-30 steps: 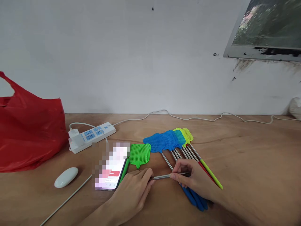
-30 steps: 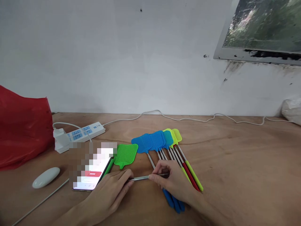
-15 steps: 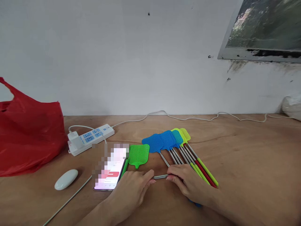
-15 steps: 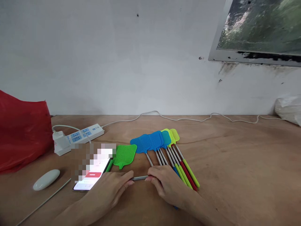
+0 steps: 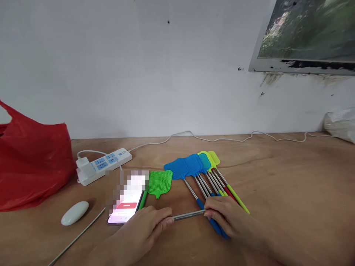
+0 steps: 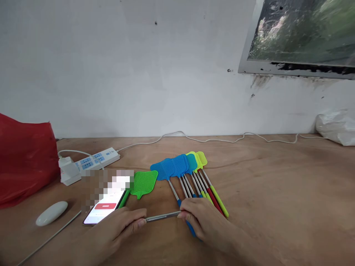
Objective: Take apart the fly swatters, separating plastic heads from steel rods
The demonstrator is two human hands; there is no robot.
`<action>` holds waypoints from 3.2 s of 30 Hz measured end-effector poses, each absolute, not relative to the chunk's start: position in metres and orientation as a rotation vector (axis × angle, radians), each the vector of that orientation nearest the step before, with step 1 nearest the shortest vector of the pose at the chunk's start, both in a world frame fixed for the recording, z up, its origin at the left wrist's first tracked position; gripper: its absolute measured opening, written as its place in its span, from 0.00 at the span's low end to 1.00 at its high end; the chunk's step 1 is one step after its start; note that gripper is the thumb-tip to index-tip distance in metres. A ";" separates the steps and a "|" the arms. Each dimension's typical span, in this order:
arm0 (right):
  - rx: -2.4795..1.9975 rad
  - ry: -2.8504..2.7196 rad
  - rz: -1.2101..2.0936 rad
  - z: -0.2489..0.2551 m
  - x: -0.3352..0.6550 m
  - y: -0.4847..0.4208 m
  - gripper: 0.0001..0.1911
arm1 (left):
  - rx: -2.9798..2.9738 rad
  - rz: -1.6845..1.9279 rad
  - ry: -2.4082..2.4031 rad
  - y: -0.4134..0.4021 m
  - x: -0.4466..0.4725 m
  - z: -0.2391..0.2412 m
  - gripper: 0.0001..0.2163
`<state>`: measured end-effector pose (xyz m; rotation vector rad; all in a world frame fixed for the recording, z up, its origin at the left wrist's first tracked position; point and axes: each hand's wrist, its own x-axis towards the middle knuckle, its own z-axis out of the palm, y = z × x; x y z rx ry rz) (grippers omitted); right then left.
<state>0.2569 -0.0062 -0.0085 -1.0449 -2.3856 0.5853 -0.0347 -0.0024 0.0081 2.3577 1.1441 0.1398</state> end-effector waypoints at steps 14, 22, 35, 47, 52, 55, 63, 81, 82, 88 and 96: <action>-0.879 -2.471 0.278 -0.013 0.232 -0.014 0.13 | 2.639 0.012 1.185 -0.019 0.002 0.013 0.09; -0.830 -2.462 0.159 -0.004 0.243 -0.014 0.15 | 2.555 0.080 1.176 -0.021 -0.012 0.013 0.13; -0.793 -2.500 -0.005 -0.002 0.255 -0.016 0.14 | 2.314 0.175 1.108 -0.019 -0.024 0.012 0.18; -1.153 -2.304 0.572 0.001 0.284 -0.019 0.15 | 2.363 0.210 1.135 -0.023 -0.032 0.015 0.18; -1.307 -2.054 0.757 -0.002 0.298 -0.023 0.16 | 2.445 0.217 1.263 -0.026 -0.053 0.010 0.20; -1.387 -1.737 0.998 -0.006 0.296 -0.021 0.22 | 2.459 0.229 1.265 -0.027 -0.057 0.007 0.19; -1.068 -1.162 1.539 -0.020 0.279 -0.001 0.32 | 2.485 0.230 1.114 -0.025 -0.049 0.004 0.22; -1.015 -0.945 1.333 -0.020 0.195 0.007 0.35 | 2.678 0.211 1.173 -0.032 -0.017 0.009 0.15; -1.004 -0.965 1.365 -0.015 0.193 0.005 0.35 | 2.690 0.174 1.184 -0.031 -0.017 0.011 0.15; -0.959 -0.999 1.479 -0.014 0.188 -0.002 0.36 | 2.723 -0.081 1.184 -0.030 -0.006 0.017 0.11; -0.947 -0.963 1.437 -0.019 0.184 -0.003 0.33 | 2.620 0.007 1.194 -0.027 -0.005 0.014 0.14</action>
